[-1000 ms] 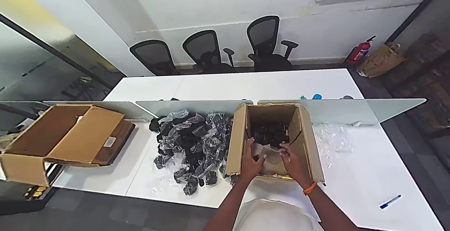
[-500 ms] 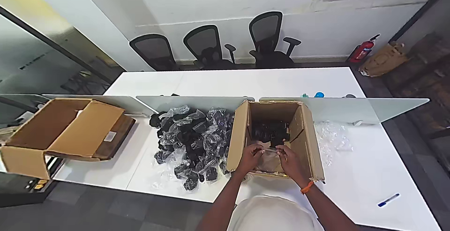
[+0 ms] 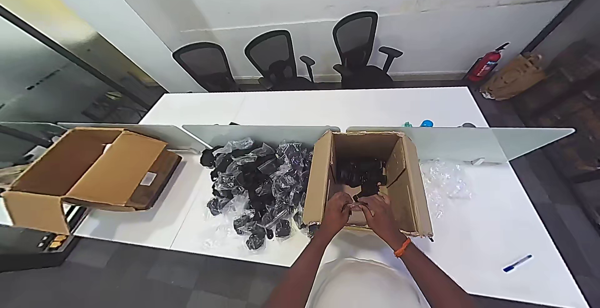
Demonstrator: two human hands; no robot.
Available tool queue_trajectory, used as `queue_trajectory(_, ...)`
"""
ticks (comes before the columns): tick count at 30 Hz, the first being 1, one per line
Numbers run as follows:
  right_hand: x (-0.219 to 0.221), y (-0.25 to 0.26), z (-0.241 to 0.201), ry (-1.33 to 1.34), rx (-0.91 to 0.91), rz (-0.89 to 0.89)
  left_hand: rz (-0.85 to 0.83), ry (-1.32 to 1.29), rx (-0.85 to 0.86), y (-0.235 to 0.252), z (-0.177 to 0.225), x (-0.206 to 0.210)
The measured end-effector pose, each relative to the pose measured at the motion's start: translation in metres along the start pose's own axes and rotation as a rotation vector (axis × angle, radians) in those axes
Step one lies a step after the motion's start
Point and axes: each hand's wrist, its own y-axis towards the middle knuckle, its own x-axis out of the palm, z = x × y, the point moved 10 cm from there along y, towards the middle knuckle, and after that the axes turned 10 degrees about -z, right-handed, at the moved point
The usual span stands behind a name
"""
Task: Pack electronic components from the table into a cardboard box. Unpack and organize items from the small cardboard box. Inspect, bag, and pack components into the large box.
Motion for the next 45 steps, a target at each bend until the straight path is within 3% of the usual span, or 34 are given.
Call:
queue_trajectory(13, 0.005, -0.004, 0.003, 0.014, 0.024, -0.081, -0.181, -0.003, 0.043, 0.005, 0.000, 0.020)
queue_trajectory(29, 0.003, -0.005, 0.003, 0.084, 0.008, -0.037, -0.162, -0.066, 0.078, 0.003, 0.000, 0.014)
queue_trajectory(37, -0.002, -0.004, 0.008, 0.152, 0.049, -0.011, -0.088, -0.122, -0.058, 0.003, -0.012, 0.004)
queue_trajectory(45, 0.002, -0.006, 0.008, 0.165, 0.039, -0.023, -0.106, -0.123, -0.021, 0.003, -0.011, 0.006)
